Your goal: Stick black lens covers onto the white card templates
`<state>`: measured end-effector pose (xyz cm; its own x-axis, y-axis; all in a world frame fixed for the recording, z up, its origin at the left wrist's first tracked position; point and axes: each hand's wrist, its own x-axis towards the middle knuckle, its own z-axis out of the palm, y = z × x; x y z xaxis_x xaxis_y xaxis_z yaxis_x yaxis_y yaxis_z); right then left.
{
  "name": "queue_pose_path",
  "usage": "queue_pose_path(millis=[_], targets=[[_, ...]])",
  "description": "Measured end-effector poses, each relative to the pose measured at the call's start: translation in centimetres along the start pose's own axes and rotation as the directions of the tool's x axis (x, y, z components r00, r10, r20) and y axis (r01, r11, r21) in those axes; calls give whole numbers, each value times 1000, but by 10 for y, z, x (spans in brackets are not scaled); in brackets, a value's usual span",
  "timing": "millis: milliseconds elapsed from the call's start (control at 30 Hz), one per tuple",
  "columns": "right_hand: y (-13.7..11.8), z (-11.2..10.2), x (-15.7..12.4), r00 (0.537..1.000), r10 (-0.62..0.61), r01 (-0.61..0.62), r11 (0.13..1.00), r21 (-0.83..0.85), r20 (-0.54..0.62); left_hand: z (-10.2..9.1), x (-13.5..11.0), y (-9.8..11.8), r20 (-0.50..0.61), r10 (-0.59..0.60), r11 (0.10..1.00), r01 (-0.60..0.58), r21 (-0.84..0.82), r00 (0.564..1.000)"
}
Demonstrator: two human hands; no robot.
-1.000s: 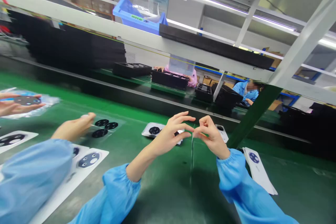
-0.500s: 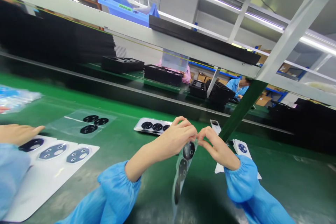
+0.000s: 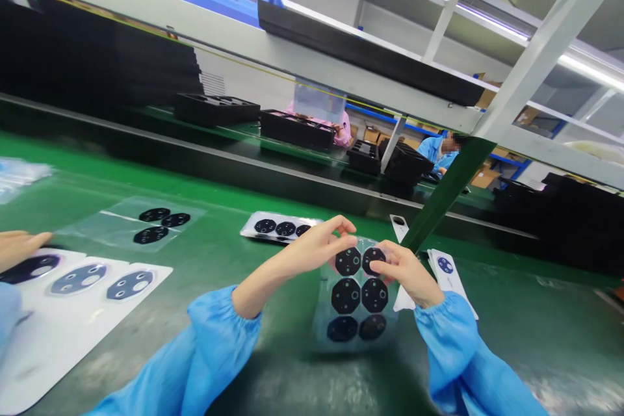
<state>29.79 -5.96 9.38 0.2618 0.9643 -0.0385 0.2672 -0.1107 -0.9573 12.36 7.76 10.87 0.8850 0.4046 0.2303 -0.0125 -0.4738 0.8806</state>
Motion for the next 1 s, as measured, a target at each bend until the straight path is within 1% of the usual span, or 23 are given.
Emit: queue_pose_path(millis=[100, 200, 267, 367, 433, 500, 567, 667, 733, 767, 833, 900, 1000], targets=[[22, -12, 5, 993, 89, -86, 995, 42, -75, 8, 11, -24, 78, -135, 982, 144, -122, 988], [48, -24, 17, 976, 182, -179, 983, 31, -123, 20, 31, -56, 108, -270, 946, 284, -154, 957], [66, -30, 29, 961, 229, -232, 973, -8, -153, 29, 47, -78, 115, -340, 923, 354, -148, 933], [91, -35, 48, 950, 242, -263, 961, -90, -195, 38, 67, -102, 104, -400, 899, 412, -150, 911], [103, -37, 58, 955, 201, -236, 960, -148, -217, 40, 75, -113, 100, -418, 888, 430, -167, 903], [110, -39, 63, 963, 134, -184, 961, -206, -232, 41, 79, -121, 107, -425, 879, 438, -189, 899], [112, -41, 63, 968, 60, -125, 958, -259, -246, 41, 80, -125, 118, -426, 872, 442, -210, 897], [105, -39, 62, 964, -52, -34, 948, -316, -260, 40, 80, -130, 137, -426, 863, 447, -233, 894], [97, -33, 65, 966, -94, 10, 944, -329, -240, 39, 79, -130, 154, -423, 859, 450, -244, 893], [93, -28, 68, 971, -91, 15, 945, -326, -219, 39, 79, -130, 162, -422, 858, 451, -247, 892], [88, -18, 77, 985, -32, -20, 954, -300, -167, 38, 78, -130, 171, -419, 858, 450, -247, 892], [86, -8, 88, 991, 69, -96, 963, -253, -116, 39, 77, -129, 170, -416, 862, 447, -239, 893], [86, 3, 101, 975, 214, -222, 961, -163, -65, 41, 76, -128, 161, -405, 875, 433, -215, 900]])
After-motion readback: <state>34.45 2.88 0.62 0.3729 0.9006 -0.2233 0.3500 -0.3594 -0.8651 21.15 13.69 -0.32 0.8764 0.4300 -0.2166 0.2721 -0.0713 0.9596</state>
